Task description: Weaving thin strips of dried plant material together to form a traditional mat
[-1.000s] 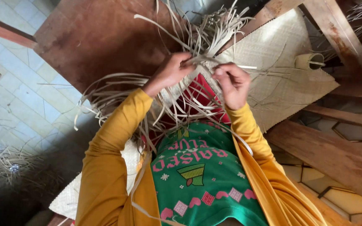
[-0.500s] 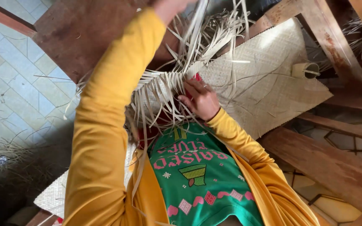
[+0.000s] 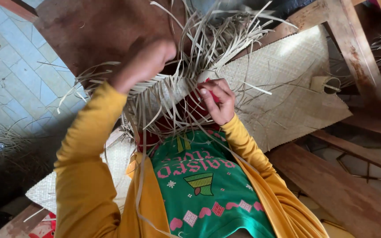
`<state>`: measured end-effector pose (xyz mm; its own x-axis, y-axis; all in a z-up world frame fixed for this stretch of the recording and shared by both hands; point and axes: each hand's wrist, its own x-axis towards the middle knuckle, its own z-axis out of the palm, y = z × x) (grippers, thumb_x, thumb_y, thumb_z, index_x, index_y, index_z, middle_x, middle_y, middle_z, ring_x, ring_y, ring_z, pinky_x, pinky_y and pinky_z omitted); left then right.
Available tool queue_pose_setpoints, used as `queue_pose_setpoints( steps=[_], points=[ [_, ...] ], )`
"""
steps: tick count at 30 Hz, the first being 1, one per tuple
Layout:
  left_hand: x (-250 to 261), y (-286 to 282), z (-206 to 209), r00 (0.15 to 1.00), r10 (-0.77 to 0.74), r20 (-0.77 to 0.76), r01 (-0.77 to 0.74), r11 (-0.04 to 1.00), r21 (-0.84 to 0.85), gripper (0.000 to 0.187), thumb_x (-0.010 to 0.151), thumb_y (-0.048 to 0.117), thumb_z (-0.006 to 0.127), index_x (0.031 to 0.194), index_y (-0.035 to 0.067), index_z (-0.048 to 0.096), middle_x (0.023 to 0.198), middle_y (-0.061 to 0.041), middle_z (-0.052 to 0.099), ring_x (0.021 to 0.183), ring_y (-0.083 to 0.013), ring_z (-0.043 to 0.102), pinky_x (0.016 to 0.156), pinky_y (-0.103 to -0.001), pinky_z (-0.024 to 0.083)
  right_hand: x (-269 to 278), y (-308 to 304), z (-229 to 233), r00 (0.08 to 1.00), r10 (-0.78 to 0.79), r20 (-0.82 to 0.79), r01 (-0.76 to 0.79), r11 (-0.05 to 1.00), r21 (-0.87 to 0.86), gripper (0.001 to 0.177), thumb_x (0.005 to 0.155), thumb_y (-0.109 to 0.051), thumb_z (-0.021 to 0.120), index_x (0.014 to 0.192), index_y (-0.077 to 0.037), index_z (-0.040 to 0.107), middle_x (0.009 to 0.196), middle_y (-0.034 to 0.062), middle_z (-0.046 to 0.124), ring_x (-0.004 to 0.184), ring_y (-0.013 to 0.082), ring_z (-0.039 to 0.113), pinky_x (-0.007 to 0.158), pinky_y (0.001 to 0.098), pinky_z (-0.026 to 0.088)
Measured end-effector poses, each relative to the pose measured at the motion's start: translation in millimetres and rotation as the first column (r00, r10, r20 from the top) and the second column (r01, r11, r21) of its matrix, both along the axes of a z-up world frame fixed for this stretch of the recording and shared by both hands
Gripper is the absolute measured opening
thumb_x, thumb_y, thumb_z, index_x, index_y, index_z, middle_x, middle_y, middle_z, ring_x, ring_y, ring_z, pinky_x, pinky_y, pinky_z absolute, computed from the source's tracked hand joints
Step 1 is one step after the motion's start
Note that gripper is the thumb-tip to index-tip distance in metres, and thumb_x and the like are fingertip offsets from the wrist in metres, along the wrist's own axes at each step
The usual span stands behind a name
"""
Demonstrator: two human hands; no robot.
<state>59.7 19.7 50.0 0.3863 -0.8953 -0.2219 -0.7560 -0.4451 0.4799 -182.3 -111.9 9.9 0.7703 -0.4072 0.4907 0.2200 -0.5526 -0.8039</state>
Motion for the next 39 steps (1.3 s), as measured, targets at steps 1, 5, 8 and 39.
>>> queue_pose_setpoints(
  steps=[1,5,8,39],
  points=[
    [-7.4,9.0,-13.0,1.0,0.005,-0.003,-0.005,1.0,0.005,0.02,0.092,0.005,0.054,0.08,0.005,0.07,0.077,-0.02,0.069,0.076,-0.0458,0.067,0.068,-0.054,0.05,6.9,0.6,-5.3,1.0,0.005,-0.003,-0.005,1.0,0.005,0.016,0.099,-0.014,0.068,0.107,-0.006,0.079,0.087,0.0099,0.065,0.086,0.0306,0.065,0.081,0.0406,0.054],
    [-38.8,29.8,-19.0,0.991,-0.048,0.127,0.055,0.997,-0.052,0.008,0.09,0.016,0.067,0.087,0.01,0.07,0.08,-0.015,0.068,0.081,-0.0411,0.066,0.074,-0.053,0.047,24.6,17.4,-41.4,0.976,0.152,0.157,-0.13,0.981,-0.146,0.013,0.093,-0.009,0.074,0.104,-0.005,0.081,0.089,0.0115,0.066,0.08,0.0308,0.064,0.078,0.0422,0.056],
    [-48.9,28.2,-27.6,0.991,0.007,0.136,0.012,0.99,-0.143,0.014,0.095,0.027,0.069,0.088,0.015,0.068,0.08,-0.007,0.068,0.084,-0.0345,0.065,0.078,-0.048,0.043,25.6,31.7,-58.7,0.975,0.137,0.175,-0.104,0.977,-0.185,0.012,0.09,-0.01,0.077,0.102,-0.007,0.08,0.092,0.0109,0.069,0.08,0.0312,0.066,0.077,0.0442,0.056],
    [-119.4,179.2,88.1,0.862,-0.114,-0.494,-0.259,0.739,-0.622,0.041,0.094,0.002,0.057,0.135,-0.002,0.06,0.122,-0.02,0.07,0.117,-0.0325,0.07,0.104,-0.046,0.051,-2.6,-24.7,-49.1,0.976,-0.015,0.217,0.033,0.996,-0.08,0.029,0.104,-0.013,0.052,0.108,0.001,0.078,0.086,0.0143,0.069,0.074,0.0302,0.059,0.075,0.0422,0.052]
  ],
)
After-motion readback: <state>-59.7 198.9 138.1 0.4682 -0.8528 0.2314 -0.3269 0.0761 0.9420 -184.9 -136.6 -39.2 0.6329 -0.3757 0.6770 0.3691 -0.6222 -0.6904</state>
